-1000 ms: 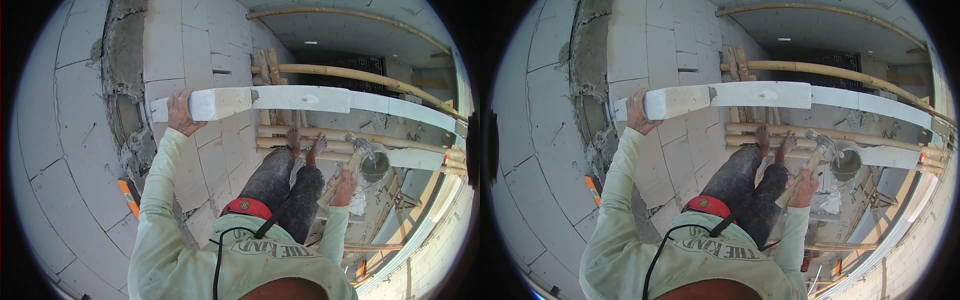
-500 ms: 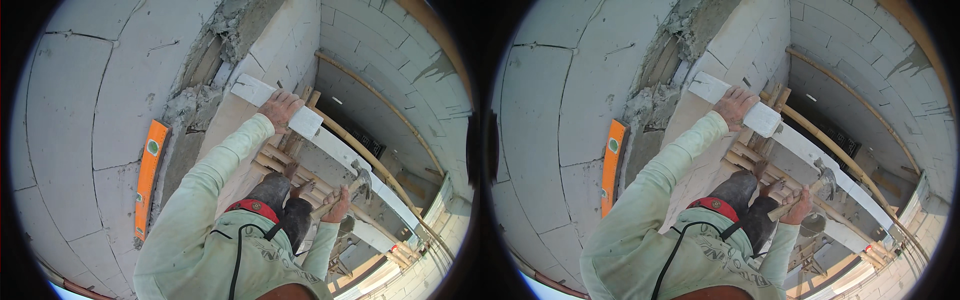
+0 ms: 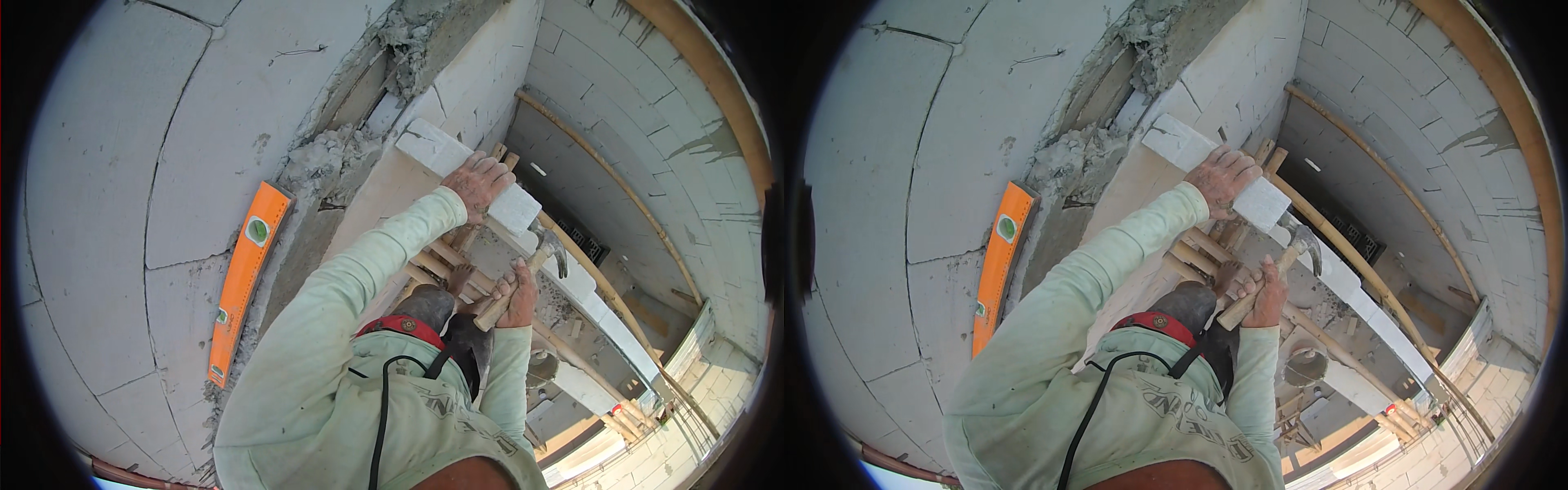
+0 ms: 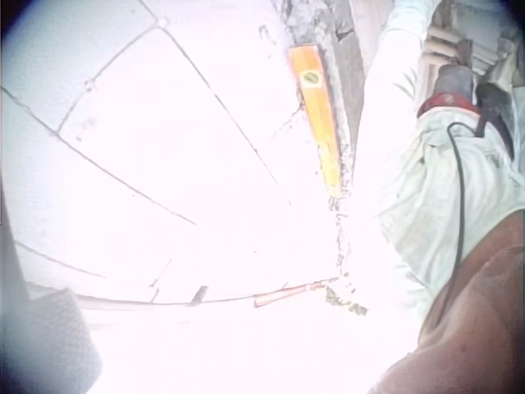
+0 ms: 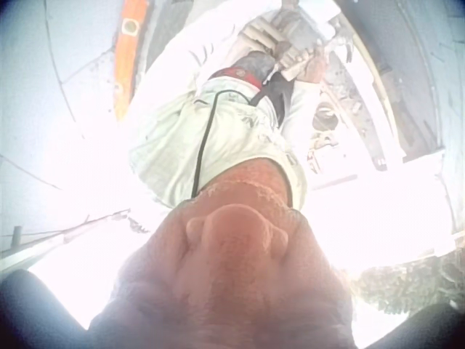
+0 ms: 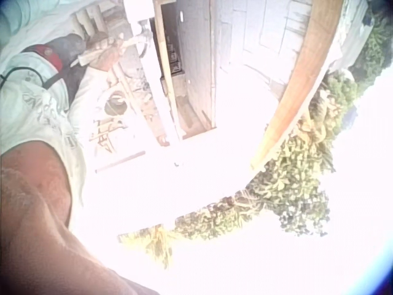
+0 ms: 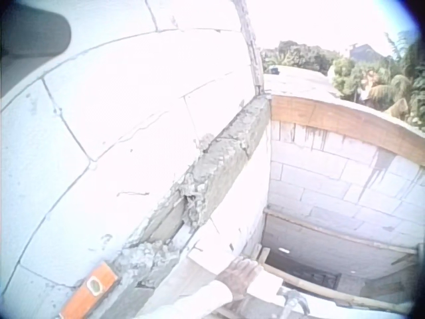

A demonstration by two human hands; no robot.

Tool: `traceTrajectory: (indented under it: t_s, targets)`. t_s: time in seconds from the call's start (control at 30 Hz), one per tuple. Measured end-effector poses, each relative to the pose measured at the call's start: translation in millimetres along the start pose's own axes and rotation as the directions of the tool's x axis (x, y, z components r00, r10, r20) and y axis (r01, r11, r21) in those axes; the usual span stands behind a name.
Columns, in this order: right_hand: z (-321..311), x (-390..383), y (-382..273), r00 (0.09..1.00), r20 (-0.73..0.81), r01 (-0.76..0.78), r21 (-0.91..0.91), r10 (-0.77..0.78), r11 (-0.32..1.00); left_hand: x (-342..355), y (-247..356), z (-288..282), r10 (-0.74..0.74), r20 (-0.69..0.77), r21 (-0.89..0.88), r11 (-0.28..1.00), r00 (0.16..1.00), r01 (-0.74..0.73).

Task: The person applies mortar to a brick with a trowel and places it on a wall, then hammers a wooden support into place and checks the alignment with a level.

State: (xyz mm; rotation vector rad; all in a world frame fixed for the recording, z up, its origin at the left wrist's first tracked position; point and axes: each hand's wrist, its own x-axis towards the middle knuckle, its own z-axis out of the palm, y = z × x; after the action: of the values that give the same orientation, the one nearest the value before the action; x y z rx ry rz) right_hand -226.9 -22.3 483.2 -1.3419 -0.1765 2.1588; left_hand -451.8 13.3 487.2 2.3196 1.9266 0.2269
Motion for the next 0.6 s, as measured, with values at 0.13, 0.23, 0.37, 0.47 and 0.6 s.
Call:
traceTrajectory:
  t_s: [0.13,0.23,0.37,0.47,0.6]
  targets:
    - [-19,7,-3,0.999,-0.054,0.009,-0.010,-0.010,1.000,0,-2,1,0.004,-0.020,-0.013,1.000,1.000,-0.005]
    - [-52,22,-5,0.995,-0.077,0.063,0.077,-0.057,0.995,1,-4,-3,0.016,-0.013,-0.011,1.000,1.000,-0.017]
    - [-71,31,-8,0.966,-0.218,0.178,0.172,-0.139,0.969,0,-4,-8,-0.002,0.040,0.011,1.000,0.999,0.002]
    - [-52,39,5,0.982,-0.166,0.114,0.128,-0.092,0.985,0,-2,-8,-0.009,0.048,0.015,1.000,0.999,0.008]
    - [-17,24,8,0.997,-0.036,-0.067,-0.011,0.066,0.998,3,2,3,0.017,0.055,0.009,1.000,0.998,-0.017]
